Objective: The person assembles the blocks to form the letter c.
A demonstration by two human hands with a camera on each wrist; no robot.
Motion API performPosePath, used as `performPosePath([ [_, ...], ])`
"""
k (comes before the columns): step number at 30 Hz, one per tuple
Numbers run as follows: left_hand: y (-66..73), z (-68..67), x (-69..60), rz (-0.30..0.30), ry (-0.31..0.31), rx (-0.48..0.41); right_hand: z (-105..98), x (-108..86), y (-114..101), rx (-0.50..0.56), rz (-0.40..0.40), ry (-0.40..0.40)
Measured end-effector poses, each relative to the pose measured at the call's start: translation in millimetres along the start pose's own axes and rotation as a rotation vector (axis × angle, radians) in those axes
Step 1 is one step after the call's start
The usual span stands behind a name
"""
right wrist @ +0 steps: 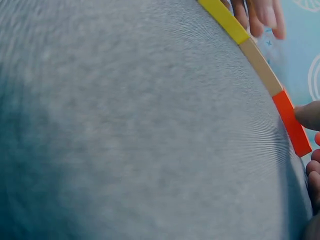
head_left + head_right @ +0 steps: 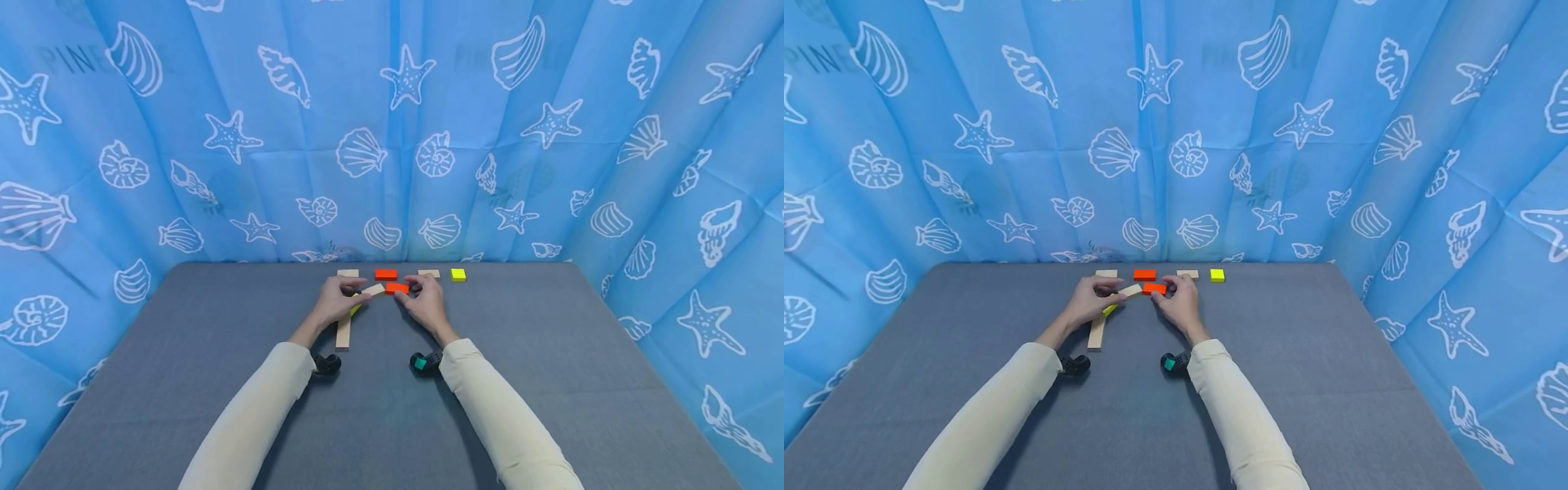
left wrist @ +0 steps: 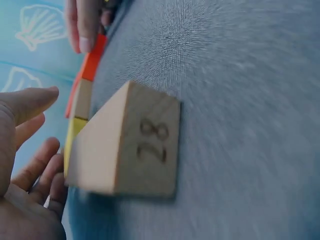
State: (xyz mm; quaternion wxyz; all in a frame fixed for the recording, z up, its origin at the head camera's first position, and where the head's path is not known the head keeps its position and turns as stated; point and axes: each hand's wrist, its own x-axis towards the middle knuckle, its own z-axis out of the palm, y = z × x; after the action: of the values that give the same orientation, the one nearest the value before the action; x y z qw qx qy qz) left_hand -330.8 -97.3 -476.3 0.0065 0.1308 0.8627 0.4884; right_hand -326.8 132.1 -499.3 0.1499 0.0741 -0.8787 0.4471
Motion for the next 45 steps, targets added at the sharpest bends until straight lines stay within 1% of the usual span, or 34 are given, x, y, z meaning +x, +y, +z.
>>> performPosePath([
  [3,-3.2,-9.1,-10.9,0.022,0.002,0.019,-2,-0.3,0,0.033,0.003,-0.005],
  [6,-6.1,-19.0,-23.9,0.012,-0.004,0.034,-5,0.1,0,0.056,0.016,-0.020],
  [8,-8.7,-25.3,-32.4,0.014,-0.022,0.050,-6,0.5,0,0.070,0.024,-0.032],
  [10,-10.4,-30.9,-40.8,0.013,-0.050,0.054,-7,0.9,0,0.089,0.033,-0.042],
  [14,-14.8,-39.5,-56.2,0.032,-0.131,0.072,-10,0.5,-2,0.105,0.025,-0.061],
  [16,-17.4,-43.1,-62.5,0.039,-0.167,0.076,-11,-0.9,-3,0.106,0.012,-0.067],
  [18,-20.2,-45.6,-67.0,0.047,-0.187,0.073,-12,-2.5,-4,0.111,0.001,-0.073],
  [23,-26.6,-48.4,-70.4,0.045,-0.208,0.075,-15,-5.9,-6,0.119,-0.027,-0.075],
  [27,-29.8,-49.0,-69.6,0.033,-0.217,0.074,-16,-6.9,-6,0.092,-0.033,-0.089],
  [34,-29.0,-47.7,-70.4,0.019,-0.222,0.058,-21,-3.7,-2,0.066,-0.061,-0.087],
  [38,-27.2,-47.3,-70.8,0.010,-0.214,0.059,-24,0.8,-1,0.054,-0.049,-0.096],
  [45,-26.8,-44.5,-69.8,0.029,-0.206,0.064,-27,10.3,-4,-0.005,-0.026,-0.083],
])
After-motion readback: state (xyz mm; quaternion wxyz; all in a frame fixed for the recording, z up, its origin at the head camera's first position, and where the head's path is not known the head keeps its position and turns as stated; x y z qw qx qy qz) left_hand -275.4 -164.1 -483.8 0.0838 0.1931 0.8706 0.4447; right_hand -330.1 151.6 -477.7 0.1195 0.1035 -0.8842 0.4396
